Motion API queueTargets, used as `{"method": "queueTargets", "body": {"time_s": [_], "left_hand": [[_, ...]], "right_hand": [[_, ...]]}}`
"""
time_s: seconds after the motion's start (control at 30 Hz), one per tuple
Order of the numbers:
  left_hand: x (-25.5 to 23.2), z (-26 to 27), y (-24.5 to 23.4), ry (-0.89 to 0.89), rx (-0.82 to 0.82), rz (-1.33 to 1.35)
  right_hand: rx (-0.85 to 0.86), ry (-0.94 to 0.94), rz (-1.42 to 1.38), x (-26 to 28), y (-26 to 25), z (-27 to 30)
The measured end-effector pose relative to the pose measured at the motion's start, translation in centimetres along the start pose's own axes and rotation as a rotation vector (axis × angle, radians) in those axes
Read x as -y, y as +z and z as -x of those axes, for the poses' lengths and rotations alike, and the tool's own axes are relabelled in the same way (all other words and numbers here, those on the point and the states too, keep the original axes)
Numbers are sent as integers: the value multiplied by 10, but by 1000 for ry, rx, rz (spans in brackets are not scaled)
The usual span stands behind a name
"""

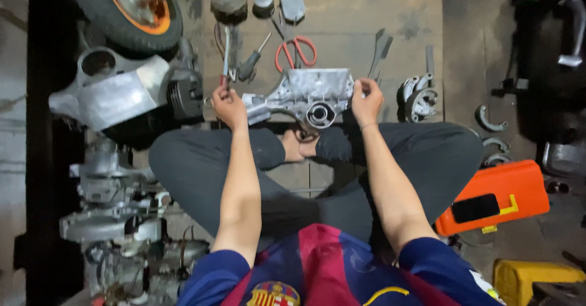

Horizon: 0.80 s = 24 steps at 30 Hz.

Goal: The person sits on the floor and cleans a metallic engine casing by hand, removing debris from its crevices. They then use a wire brush to scrub the interior surfaces of the casing.

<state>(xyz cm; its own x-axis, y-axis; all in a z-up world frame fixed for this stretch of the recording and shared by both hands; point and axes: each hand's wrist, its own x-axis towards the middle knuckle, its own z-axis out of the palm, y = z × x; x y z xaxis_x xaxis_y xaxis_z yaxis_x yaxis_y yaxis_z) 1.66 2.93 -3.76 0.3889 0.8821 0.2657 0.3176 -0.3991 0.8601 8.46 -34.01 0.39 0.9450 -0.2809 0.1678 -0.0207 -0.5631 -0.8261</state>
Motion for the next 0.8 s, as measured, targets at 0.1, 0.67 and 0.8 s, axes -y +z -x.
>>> {"method": "queueTargets", "body": {"time_s": [0.1, 0.67, 0.8], "left_hand": [[33, -12, 14, -1, -25, -72], [-19, -10, -27, 48, 245, -414], [-33, -13, -28, 83, 228, -273]], "right_hand": [[-30, 55, 29, 4, 0, 0], [0, 101, 50, -5, 3, -1], [37, 128, 44, -2, 3, 0]]}}
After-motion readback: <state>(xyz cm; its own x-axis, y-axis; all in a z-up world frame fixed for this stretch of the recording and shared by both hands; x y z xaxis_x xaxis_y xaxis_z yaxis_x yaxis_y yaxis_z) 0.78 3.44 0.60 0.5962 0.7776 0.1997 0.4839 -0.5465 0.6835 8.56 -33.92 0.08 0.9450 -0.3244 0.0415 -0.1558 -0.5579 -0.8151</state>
